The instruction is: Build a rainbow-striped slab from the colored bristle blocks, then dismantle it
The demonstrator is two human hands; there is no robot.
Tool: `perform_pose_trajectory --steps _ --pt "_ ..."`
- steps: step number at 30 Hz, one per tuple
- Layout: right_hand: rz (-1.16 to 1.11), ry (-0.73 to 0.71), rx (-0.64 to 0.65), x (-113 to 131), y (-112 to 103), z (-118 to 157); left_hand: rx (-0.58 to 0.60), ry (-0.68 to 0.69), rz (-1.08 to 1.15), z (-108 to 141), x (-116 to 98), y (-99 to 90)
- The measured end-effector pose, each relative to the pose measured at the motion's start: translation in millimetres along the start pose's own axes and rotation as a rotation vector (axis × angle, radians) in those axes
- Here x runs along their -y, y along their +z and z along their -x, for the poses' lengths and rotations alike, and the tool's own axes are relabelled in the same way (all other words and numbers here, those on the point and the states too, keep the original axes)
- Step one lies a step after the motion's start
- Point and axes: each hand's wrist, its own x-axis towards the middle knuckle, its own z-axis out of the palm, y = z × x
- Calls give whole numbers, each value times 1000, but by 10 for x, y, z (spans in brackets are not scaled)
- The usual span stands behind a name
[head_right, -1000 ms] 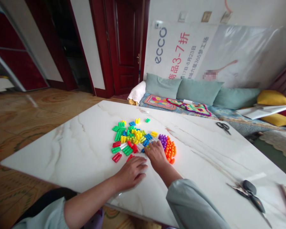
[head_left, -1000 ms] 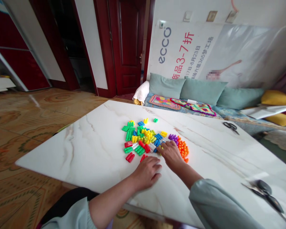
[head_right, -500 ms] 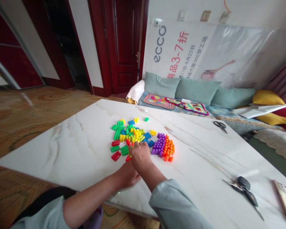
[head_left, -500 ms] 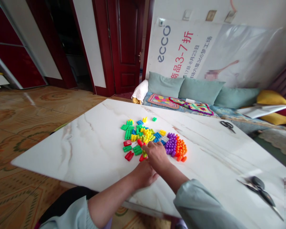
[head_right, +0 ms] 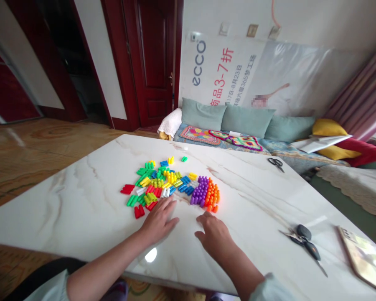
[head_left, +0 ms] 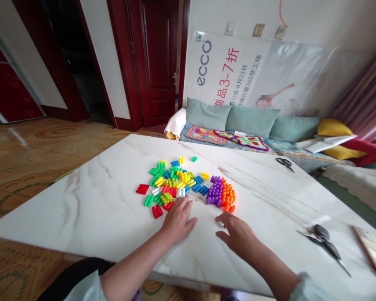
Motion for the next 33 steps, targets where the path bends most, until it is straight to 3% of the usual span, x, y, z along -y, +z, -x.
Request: perform_pose_trajectory --steps 2,5,11,15,19,27,33 --pt "1 11 -8 -23 -40 13 -6 61 2 20 -16 -23" --pt "7 -6 -10 149 -125 81 -10 170 -28 -31 -40 -63" --pt "-20 -120 131 543 -99 176 36 216 -160 -601 -37 -77" --pt "50 -165 82 504 70 176 180 245 -196 -976 17 23" --pt "91 -193 0 449 178 225 299 232 -267 -1102 62 110" --pt "68 -258 108 535 -24 300 149 79 -431 -1059 -79 68" --pt "107 -297 103 510 3 309 112 -22 -487 -1275 -176 -23"
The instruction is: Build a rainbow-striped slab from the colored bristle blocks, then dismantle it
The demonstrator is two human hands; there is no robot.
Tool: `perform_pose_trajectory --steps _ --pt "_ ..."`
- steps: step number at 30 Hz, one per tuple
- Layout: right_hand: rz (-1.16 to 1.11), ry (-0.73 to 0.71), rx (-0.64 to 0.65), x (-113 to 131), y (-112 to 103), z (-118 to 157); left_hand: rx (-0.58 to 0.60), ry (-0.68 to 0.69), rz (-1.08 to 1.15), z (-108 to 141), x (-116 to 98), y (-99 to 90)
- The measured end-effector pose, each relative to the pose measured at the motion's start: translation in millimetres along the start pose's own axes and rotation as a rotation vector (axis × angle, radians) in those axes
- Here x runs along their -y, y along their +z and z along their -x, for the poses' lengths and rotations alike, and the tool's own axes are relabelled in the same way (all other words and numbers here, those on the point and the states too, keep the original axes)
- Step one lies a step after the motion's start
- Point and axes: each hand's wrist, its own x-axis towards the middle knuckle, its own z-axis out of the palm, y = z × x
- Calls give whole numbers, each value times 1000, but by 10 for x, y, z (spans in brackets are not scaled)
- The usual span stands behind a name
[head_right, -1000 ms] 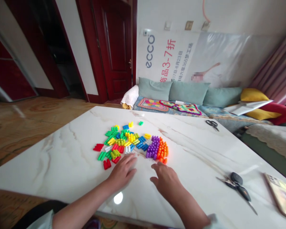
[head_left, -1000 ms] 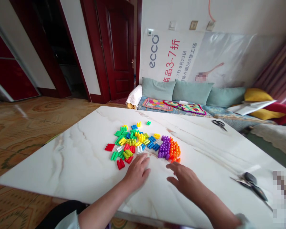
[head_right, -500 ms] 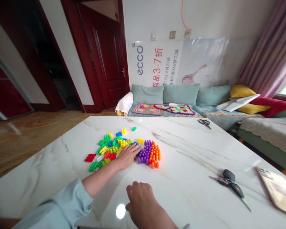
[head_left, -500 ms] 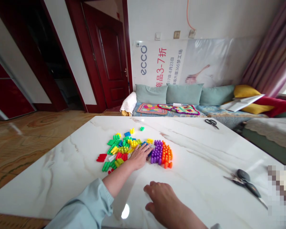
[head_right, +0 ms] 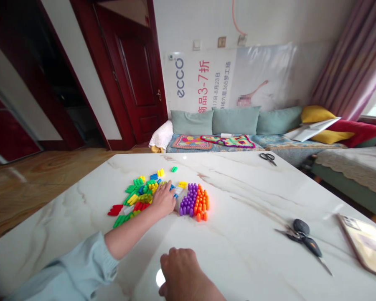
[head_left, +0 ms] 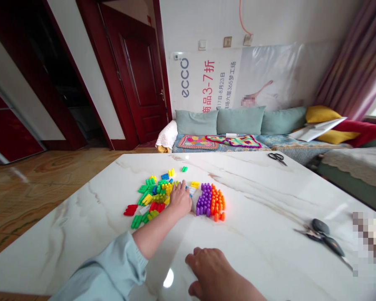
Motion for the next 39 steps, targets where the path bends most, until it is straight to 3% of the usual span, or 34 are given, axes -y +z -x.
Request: perform_pose_trajectory --steps 5,10,16,22,29,34,39 --pt "31 20 -5 0 53 -5 45 129 98 -255 -23 79" --pt "2 37 31 -8 44 -21 78 114 94 -294 12 181" --pt "-31 46 101 5 -46 -49 47 59 22 -269 108 -53" --pt "-11 3 137 -4 14 -149 54 -76 -1 -596 538 -245" --pt "38 -112 9 -130 360 -232 116 -223 81 -919 1119 92" --pt "46 -112 -29 -117 401 -235 110 -137 181 -896 1303 308" --pt "109 -44 -103 -19 181 -63 1 -24 250 -662 1343 241"
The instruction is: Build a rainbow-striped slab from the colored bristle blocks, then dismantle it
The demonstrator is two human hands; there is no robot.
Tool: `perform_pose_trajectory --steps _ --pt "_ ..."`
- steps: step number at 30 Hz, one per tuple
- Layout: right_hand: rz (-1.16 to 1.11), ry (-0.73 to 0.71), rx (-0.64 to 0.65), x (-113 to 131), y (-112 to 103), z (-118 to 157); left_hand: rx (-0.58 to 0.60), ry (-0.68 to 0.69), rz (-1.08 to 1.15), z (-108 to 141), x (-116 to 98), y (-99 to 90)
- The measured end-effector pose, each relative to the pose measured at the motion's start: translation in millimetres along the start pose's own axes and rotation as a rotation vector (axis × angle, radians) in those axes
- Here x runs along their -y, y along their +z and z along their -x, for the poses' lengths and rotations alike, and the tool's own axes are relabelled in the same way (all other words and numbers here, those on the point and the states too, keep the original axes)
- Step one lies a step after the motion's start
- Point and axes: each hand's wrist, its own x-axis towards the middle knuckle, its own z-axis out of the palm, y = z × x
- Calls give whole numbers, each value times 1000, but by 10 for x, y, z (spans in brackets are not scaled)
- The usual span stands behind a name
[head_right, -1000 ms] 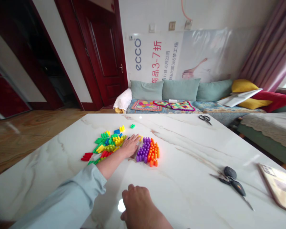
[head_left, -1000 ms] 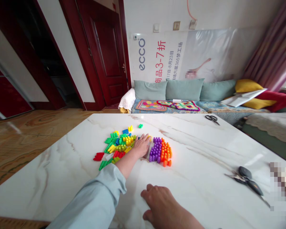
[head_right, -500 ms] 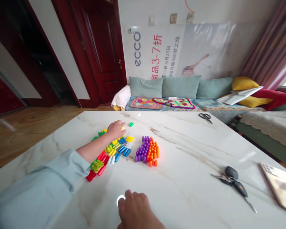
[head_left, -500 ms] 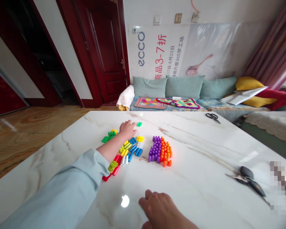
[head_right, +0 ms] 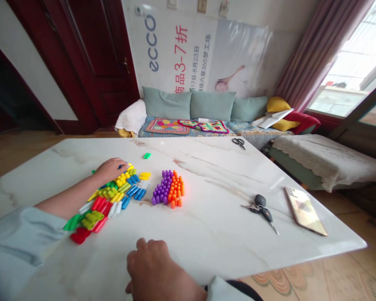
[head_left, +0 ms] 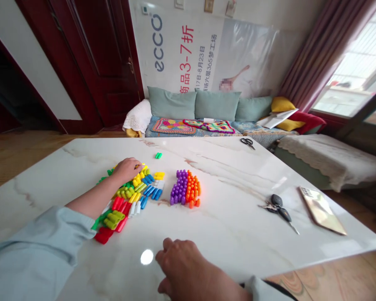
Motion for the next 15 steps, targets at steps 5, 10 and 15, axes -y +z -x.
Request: perform_pose_trajectory --steps 5,10,15 --pt "-101 1 77 -1 -198 13 -158 45 129 681 -181 -279" --pt "-188 88 243 9 -298 -97 -303 41 295 1582 -376 -498" --pt "-225 112 202 -50 -184 -136 -442 -79 359 2222 -374 -404"
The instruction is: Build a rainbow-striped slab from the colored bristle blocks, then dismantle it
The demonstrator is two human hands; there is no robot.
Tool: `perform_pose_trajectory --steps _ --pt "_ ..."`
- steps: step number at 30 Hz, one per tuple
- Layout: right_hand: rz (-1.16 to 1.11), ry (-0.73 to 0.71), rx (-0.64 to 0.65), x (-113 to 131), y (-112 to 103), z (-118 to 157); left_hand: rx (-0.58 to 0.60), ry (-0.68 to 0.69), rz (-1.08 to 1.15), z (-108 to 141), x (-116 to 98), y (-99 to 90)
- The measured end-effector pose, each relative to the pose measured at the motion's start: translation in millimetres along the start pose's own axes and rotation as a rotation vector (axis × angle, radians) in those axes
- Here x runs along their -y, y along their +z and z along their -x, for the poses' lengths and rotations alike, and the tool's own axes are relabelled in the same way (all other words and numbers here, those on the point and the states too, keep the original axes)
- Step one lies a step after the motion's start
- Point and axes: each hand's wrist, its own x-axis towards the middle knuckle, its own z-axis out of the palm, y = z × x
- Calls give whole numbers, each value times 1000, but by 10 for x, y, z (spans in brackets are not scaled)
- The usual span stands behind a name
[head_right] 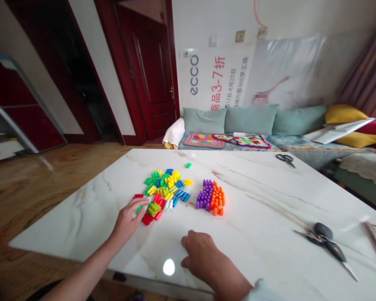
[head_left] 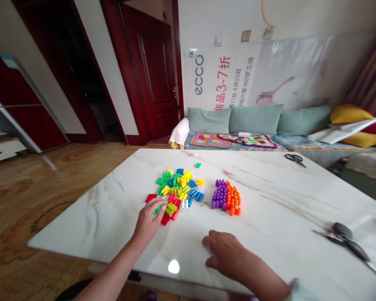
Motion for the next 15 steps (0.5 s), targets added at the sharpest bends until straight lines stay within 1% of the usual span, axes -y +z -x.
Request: perform_pose_trajectory --steps 3,6,8,10,13,15 --pt "-18 24 -50 -100 52 -41 14 14 -27 242 14 23" --pt "-27 67 -78 -195 32 -60 140 88 -62 385 -86 51" --pt "-26 120 -81 -267 -9 -61 223 123 -82 437 -183 57" --pt "-12 207 -88 -363 -51 -60 274 121 -89 462 -261 65" --pt "8 351 -102 -547 -85 -63 314 96 -72 472 -306 108" --pt "-2 395 -117 -654 -80 -65 333 86 -67 468 -303 161"
